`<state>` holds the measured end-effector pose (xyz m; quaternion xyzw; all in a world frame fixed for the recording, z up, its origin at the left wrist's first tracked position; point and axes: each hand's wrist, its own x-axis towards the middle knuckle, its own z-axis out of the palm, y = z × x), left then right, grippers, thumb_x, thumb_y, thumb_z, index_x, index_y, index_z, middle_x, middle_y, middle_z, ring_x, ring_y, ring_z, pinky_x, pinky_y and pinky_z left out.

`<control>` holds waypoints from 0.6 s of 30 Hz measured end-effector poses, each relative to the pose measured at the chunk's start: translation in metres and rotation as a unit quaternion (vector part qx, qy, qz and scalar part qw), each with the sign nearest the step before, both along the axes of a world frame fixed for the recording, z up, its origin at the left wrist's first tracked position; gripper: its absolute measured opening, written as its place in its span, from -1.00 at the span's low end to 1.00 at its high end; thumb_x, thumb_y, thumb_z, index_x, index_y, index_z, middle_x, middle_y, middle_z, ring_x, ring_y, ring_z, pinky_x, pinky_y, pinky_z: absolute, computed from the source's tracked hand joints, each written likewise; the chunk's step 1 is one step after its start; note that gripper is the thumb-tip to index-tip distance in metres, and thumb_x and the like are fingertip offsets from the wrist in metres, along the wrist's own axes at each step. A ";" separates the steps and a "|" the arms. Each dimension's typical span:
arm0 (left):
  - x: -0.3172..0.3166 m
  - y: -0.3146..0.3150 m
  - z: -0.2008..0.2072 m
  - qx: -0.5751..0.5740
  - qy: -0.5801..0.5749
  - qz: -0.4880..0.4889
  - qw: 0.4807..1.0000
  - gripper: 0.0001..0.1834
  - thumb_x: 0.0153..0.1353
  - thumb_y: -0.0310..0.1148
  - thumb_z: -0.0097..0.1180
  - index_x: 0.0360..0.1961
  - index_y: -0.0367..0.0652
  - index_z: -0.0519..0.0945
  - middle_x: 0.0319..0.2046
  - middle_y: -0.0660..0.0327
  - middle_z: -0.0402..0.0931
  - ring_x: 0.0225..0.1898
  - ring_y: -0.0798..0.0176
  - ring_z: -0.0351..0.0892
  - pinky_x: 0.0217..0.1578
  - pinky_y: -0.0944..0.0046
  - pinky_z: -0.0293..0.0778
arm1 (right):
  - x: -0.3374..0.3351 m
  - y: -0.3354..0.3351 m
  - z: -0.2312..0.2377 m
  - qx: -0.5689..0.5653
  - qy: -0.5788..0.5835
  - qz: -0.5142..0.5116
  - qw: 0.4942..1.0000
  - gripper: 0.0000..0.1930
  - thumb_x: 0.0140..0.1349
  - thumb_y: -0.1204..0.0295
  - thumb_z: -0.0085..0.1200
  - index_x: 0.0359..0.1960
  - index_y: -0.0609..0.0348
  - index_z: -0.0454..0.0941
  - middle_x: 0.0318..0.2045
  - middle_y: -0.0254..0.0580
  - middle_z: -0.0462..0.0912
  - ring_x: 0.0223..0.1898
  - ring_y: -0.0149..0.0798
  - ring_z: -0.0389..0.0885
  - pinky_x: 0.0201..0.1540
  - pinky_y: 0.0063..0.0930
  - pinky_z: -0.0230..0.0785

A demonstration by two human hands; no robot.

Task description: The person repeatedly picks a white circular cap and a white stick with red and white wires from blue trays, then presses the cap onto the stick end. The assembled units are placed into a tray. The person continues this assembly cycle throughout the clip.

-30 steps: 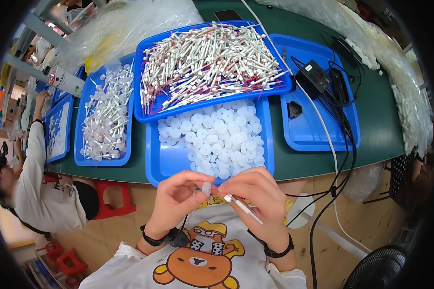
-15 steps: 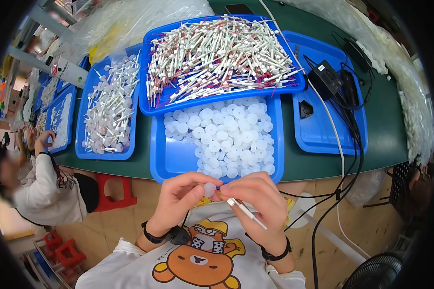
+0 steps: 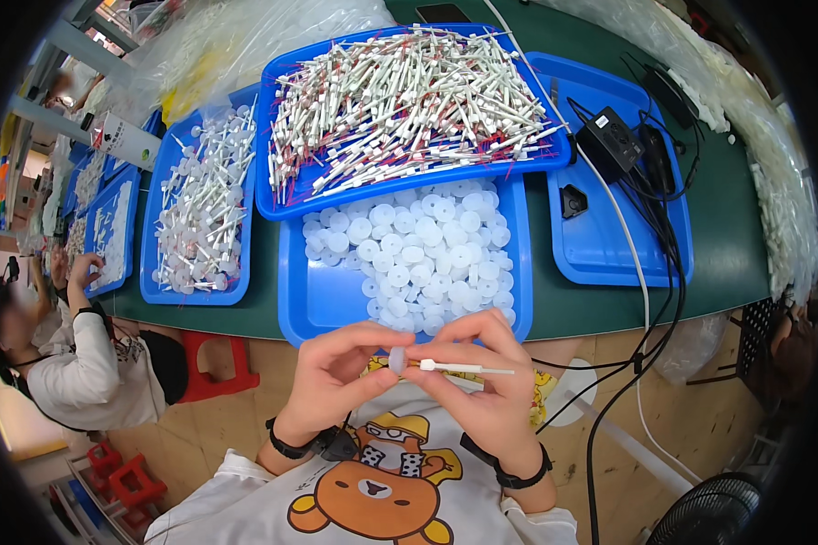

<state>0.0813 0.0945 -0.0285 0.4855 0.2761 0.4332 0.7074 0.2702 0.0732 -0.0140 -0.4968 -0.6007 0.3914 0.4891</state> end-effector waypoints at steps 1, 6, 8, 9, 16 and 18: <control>0.000 0.000 0.000 -0.013 -0.007 0.006 1.000 -0.59 0.25 -0.65 0.15 0.15 -0.35 0.53 0.01 0.11 0.55 -0.03 0.31 0.50 0.05 0.27 0.43 | 0.000 0.000 0.004 -0.017 0.017 0.012 1.000 -0.66 -0.03 0.61 0.37 -0.15 0.16 0.72 -0.33 -0.32 0.60 -0.35 -0.37 0.53 -0.32 -0.54 0.33; 0.002 0.001 -0.004 -0.041 -0.013 0.012 0.999 -0.60 0.28 -0.64 0.14 0.15 -0.36 0.52 0.06 0.10 0.55 0.04 0.28 0.51 0.10 0.24 0.43 | 0.003 -0.001 0.022 -0.123 0.047 0.023 0.991 -0.72 0.03 0.63 0.35 -0.17 0.22 0.70 -0.40 -0.30 0.61 -0.40 -0.44 0.56 -0.30 -0.59 0.42; 0.004 0.001 -0.003 -0.048 -0.016 0.010 0.999 -0.60 0.27 -0.64 0.14 0.16 -0.36 0.52 0.06 0.09 0.54 0.06 0.27 0.51 0.11 0.24 0.43 | -0.007 -0.005 0.019 -0.173 0.166 -0.036 0.970 -0.75 0.05 0.64 0.33 -0.19 0.25 0.69 -0.40 -0.26 0.65 -0.39 -0.41 0.61 -0.28 -0.57 0.47; 0.005 0.002 -0.002 -0.051 -0.017 0.008 0.999 -0.59 0.27 -0.64 0.14 0.16 -0.36 0.51 0.06 0.09 0.54 0.07 0.27 0.51 0.11 0.24 0.43 | -0.005 -0.005 0.019 -0.161 0.136 -0.029 0.977 -0.76 0.07 0.64 0.32 -0.19 0.27 0.68 -0.38 -0.23 0.67 -0.37 -0.39 0.64 -0.29 -0.56 0.47; 0.000 0.007 -0.003 -0.017 -0.005 -0.002 1.000 -0.59 0.28 -0.63 0.14 0.16 -0.36 0.52 0.06 0.04 0.58 0.13 0.20 0.54 0.16 0.22 0.44 | 0.012 0.006 0.024 -0.020 -0.085 0.051 0.995 -0.76 0.09 0.63 0.31 -0.17 0.33 0.65 -0.34 -0.11 0.74 -0.35 -0.24 0.72 -0.33 -0.48 0.50; -0.002 0.006 0.001 -0.018 0.022 -0.005 1.000 -0.61 0.28 -0.62 0.14 0.15 -0.35 0.54 0.06 0.02 0.59 0.13 0.18 0.55 0.17 0.21 0.44 | 0.012 0.005 0.026 0.028 -0.146 0.050 0.988 -0.75 0.08 0.61 0.32 -0.17 0.34 0.65 -0.35 -0.11 0.73 -0.38 -0.20 0.71 -0.36 -0.46 0.49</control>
